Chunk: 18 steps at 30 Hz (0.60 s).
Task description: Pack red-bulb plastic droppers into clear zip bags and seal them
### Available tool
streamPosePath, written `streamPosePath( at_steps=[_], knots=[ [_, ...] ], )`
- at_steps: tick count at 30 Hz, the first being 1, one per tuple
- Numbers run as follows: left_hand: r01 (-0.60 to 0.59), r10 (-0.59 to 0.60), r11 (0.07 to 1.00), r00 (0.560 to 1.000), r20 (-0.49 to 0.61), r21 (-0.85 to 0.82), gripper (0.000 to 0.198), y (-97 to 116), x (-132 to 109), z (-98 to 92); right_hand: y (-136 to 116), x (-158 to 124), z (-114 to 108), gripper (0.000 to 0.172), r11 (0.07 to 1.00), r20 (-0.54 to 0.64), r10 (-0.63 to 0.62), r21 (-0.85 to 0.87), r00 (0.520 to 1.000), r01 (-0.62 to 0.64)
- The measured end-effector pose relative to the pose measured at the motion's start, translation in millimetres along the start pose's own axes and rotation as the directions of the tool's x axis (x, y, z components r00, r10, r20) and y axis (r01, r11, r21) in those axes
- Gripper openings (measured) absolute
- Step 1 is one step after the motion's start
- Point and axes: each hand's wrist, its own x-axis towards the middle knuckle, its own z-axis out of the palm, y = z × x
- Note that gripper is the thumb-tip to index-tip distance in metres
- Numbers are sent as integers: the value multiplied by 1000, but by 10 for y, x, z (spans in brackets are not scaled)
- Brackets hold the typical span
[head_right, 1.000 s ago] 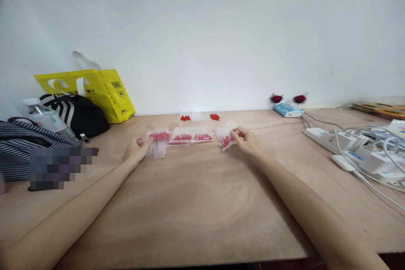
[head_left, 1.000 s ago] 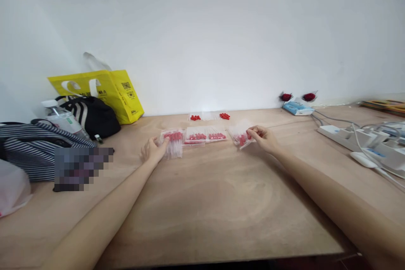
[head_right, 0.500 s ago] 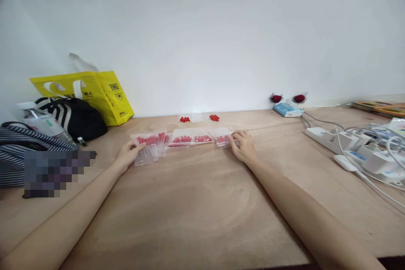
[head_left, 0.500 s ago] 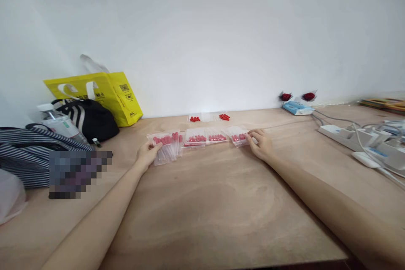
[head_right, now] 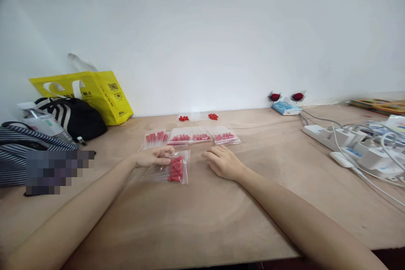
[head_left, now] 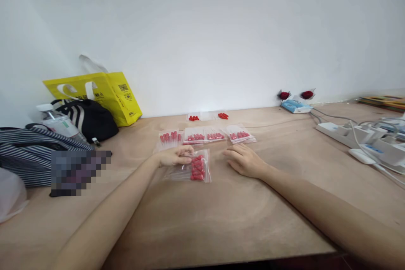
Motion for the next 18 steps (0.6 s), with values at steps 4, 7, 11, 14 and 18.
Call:
streamPosePath(
  at_steps=[4, 7, 11, 14, 18],
  knots=[
    [-154, 121, 975, 973, 196, 163, 22, 152, 408, 133, -8, 45, -29, 28, 985, 37, -119, -117, 992, 123],
    [-299, 268, 890, 954, 135, 344, 17, 193, 606, 252, 23, 53, -37, 25, 971, 50, -176, -156, 983, 182],
    [-300, 575, 711, 768, -282, 636, 10, 154, 537, 496, 65, 49, -26, 20, 957, 72, -247, -142, 966, 255],
    [-348, 716, 594, 639, -280, 726, 18, 97, 276, 684, 68, 47, -24, 21, 954, 67, -257, -143, 964, 264],
    [-444, 756, 461, 650, -78, 768, 30, 38, -5, 845, 52, 42, -25, 21, 965, 56, -212, -148, 976, 218]
  ],
)
